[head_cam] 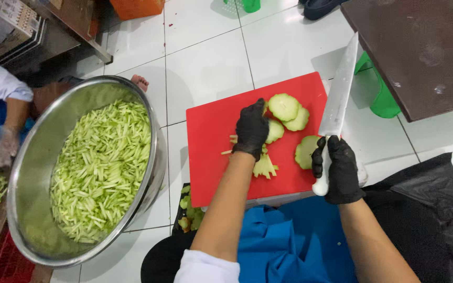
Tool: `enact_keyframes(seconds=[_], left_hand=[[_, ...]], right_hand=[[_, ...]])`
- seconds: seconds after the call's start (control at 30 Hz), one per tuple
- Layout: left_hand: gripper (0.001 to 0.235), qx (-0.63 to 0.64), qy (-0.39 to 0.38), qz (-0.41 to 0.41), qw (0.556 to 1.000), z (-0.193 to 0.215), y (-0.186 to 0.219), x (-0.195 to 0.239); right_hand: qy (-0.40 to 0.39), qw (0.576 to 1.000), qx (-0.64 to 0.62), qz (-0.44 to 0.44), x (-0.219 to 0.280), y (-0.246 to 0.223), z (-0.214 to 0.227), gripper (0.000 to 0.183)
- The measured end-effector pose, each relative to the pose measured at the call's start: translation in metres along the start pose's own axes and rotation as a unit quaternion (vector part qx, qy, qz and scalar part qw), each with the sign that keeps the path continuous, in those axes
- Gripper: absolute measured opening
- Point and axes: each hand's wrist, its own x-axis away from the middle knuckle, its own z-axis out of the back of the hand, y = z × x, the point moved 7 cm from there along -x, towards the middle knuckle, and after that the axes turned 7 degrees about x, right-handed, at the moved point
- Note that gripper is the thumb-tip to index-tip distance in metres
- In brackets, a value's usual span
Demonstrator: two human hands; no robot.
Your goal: The person sits on the floor and uses a knife to slice green vegetables into thin strips on a red cutting board. The sliced pieces are collected in a large metal bowl. Another person is visible in the background performing a similar task.
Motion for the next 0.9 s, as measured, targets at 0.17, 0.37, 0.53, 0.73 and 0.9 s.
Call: enact_keyframes(seconds=[0.17,0.37,0.53,0.73,0.9], left_hand=[[0.047,0.221,-0.054,0.118,0.967,0.016,-0.012,0.0],[0.059,0.123,-0.217,0.118,0.961,0.021,0.028,0.02],[0.051,-0.1,-0.251,0.07,0.96,0.013,0.036,-0.006],[0.041,0.255,-0.064,0.161,0.951,0.094,0.014,0.025],[0.043,0.342,0.207,0.309,0.863,0.231,-0.041,0.153]], right_hand=[[0.0,1.0,-0.003,0.007,-0.005,-0.001,0.002,0.031],[-0.02,0.999,-0.016,-0.023,-0.003,0.008,-0.007,0.033],[-0.017,1.0,0.001,-0.014,-0.001,0.001,-0.002,0.031],[-0.103,0.97,0.209,-0.066,0.017,0.03,-0.021,0.024],[-0.292,0.779,0.544,-0.111,0.078,0.098,-0.076,0.033]])
